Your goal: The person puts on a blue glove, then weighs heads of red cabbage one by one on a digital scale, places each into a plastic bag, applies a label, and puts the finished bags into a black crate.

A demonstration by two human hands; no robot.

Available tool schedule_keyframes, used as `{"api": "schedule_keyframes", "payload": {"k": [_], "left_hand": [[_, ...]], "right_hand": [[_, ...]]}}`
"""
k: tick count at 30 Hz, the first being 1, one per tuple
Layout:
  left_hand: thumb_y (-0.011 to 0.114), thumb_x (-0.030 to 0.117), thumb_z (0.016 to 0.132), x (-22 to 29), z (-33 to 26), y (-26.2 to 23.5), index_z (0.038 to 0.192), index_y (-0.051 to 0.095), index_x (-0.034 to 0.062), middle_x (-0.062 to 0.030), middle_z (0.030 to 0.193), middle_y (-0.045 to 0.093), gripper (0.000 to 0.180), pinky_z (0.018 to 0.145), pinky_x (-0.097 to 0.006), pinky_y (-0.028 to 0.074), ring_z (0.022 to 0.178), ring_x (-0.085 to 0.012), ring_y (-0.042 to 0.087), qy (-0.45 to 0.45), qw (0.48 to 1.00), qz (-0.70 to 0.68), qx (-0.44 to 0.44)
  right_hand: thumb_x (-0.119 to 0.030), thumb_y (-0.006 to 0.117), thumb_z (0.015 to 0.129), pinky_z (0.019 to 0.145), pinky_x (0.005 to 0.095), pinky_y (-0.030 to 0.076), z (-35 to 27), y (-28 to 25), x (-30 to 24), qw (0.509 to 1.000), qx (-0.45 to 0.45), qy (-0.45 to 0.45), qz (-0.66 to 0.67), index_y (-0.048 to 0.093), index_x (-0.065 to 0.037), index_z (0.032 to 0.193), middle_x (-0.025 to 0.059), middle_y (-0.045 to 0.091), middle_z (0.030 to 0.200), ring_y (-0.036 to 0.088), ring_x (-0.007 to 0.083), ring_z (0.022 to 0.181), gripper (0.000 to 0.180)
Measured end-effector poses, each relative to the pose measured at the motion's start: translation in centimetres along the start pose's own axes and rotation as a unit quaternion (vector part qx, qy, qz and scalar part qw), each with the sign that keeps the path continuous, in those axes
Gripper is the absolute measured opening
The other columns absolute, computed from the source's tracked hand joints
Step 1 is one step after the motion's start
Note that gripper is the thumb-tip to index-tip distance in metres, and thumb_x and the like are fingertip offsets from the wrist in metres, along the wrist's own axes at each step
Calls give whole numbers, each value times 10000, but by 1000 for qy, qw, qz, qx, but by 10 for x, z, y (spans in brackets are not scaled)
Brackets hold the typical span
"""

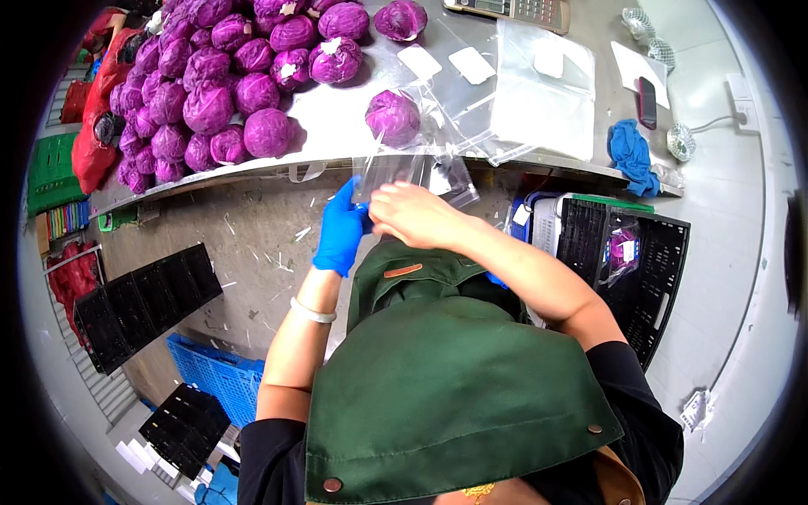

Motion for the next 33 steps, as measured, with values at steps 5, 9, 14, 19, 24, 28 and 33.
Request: {"api": "schedule_keyframes", "payload": {"k": [5,9,14,19,24,28,33], "left_hand": [[469,-55,854,5,-5,-14,1486,213,90,-142,838,676,698,664,-319,547,702,-187,665,124,982,143,22],[554,69,873,21,-28,-14,1490,232,165,-126,736,674,703,621,-343,521,647,-203,663,236,846,478,-15],[748,194,754,42,-16,-60,1437,392,201,-173,1138,636,770,852,-355,508,982,-262,645,342,872,318,146],[662,240,821,60,9,14,1381,454,155,-126,1429,420,604,1077,-465,301,1303,-324,401,464,581,665,-66],[532,271,956,55,63,-16,1185,633,72,-79,1182,638,320,956,-340,436,1110,-182,576,197,947,158,-199],[382,430,1008,69,111,-22,1089,658,-4,-68,912,683,521,661,-251,468,778,-107,612,25,984,90,-153],[402,467,990,27,139,-18,1107,596,-28,-86,937,671,545,742,-271,531,839,-158,652,-109,985,-93,-95]], "right_hand": [[-207,626,834,749,405,447,-111,-22,12,992,-81,61,-78,563,-23,907,118,543,861,550,302,847,207],[-89,511,820,853,440,504,-426,41,100,895,-259,248,-266,587,-29,1172,176,616,1171,612,301,1057,365],[-74,619,737,946,420,428,-193,-51,73,934,-52,239,-260,547,-10,1145,151,539,1191,497,320,1145,419],[-155,688,756,1083,432,324,-65,-52,90,971,-7,39,-237,512,-109,1272,100,444,1389,390,283,1308,548],[-340,469,973,935,361,462,-60,-50,168,927,19,274,254,685,-32,1016,137,687,1025,624,271,1048,378],[-312,472,974,818,321,497,-39,-47,203,756,41,419,502,658,15,1003,183,692,955,670,209,904,378],[-263,571,902,799,360,510,-29,-90,203,860,279,426,-29,627,-3,1000,141,685,989,655,296,855,283]]}}
Point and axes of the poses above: each hand's wrist, its own z-axis towards the middle knuckle, its own y-axis out of the palm, x = y × z, the point moved 6 cm from there along z, towards the middle knuckle
